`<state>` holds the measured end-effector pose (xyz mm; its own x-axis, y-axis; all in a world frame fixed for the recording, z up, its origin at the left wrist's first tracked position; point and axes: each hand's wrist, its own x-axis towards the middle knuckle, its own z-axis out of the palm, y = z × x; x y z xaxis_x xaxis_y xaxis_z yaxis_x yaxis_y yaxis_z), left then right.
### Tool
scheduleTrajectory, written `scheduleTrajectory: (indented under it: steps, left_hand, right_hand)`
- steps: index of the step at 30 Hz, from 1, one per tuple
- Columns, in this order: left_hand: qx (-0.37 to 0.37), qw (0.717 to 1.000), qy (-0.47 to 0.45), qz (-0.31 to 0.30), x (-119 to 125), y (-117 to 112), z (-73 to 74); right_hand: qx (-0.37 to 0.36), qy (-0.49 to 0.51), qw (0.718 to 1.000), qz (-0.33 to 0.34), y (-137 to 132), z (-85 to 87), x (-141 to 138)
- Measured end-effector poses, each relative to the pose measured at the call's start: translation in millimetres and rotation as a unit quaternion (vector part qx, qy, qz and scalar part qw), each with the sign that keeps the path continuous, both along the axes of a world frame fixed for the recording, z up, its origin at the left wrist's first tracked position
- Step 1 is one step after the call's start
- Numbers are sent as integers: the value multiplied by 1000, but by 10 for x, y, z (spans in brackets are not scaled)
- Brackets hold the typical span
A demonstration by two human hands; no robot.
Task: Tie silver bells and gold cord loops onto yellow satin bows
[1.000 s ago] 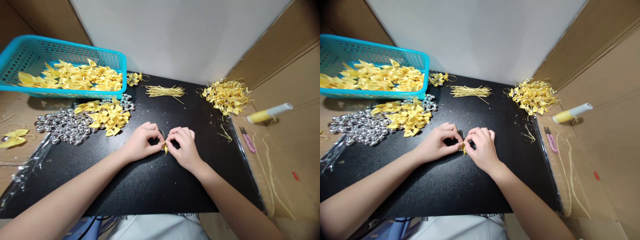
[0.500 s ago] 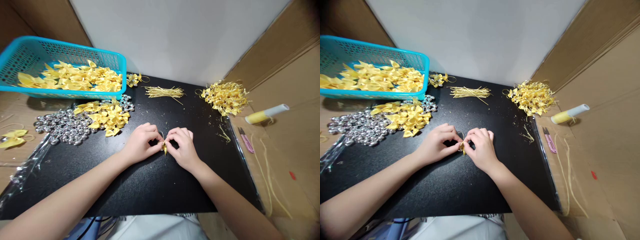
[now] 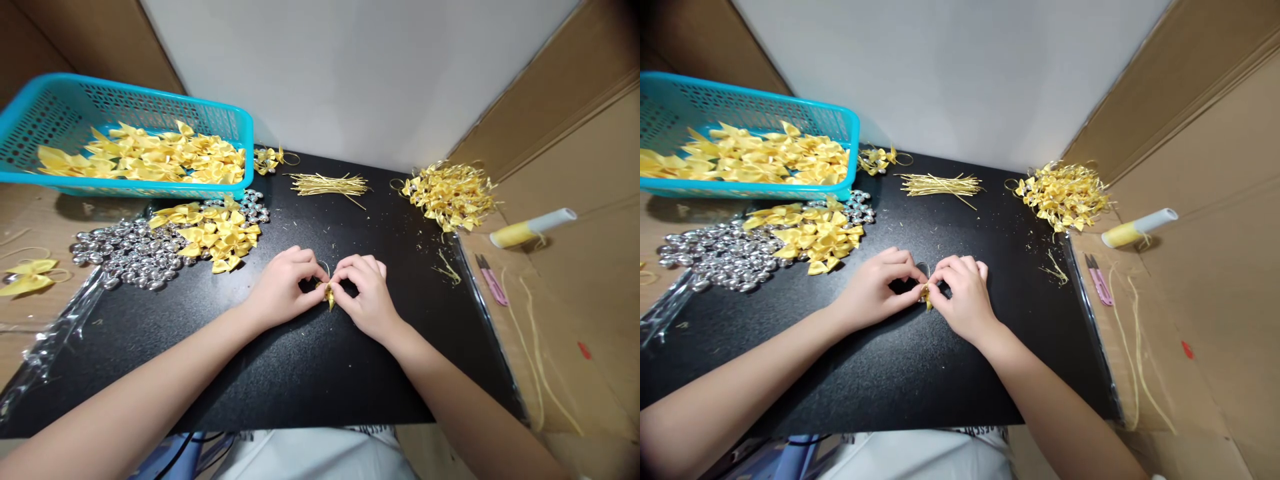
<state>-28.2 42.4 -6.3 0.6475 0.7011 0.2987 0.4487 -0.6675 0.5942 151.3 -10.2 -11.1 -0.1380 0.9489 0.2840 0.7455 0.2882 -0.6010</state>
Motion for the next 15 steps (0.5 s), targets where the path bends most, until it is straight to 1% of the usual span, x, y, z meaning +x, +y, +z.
scheduleTrajectory:
  steps: [3,8,15]
  left_hand:
    - [8,1000,-2,-6,-3,3,-8]
    - [29,999,17,13,5,-14,-7]
    - [32,999,26,21,27,-31,-4]
  right_hand:
    - [-3,0,1000,2,0,0,-1]
    - [0,-1,1000,1,0,-6,-12]
    - [1,-2,1000,-3,2,-2,-12]
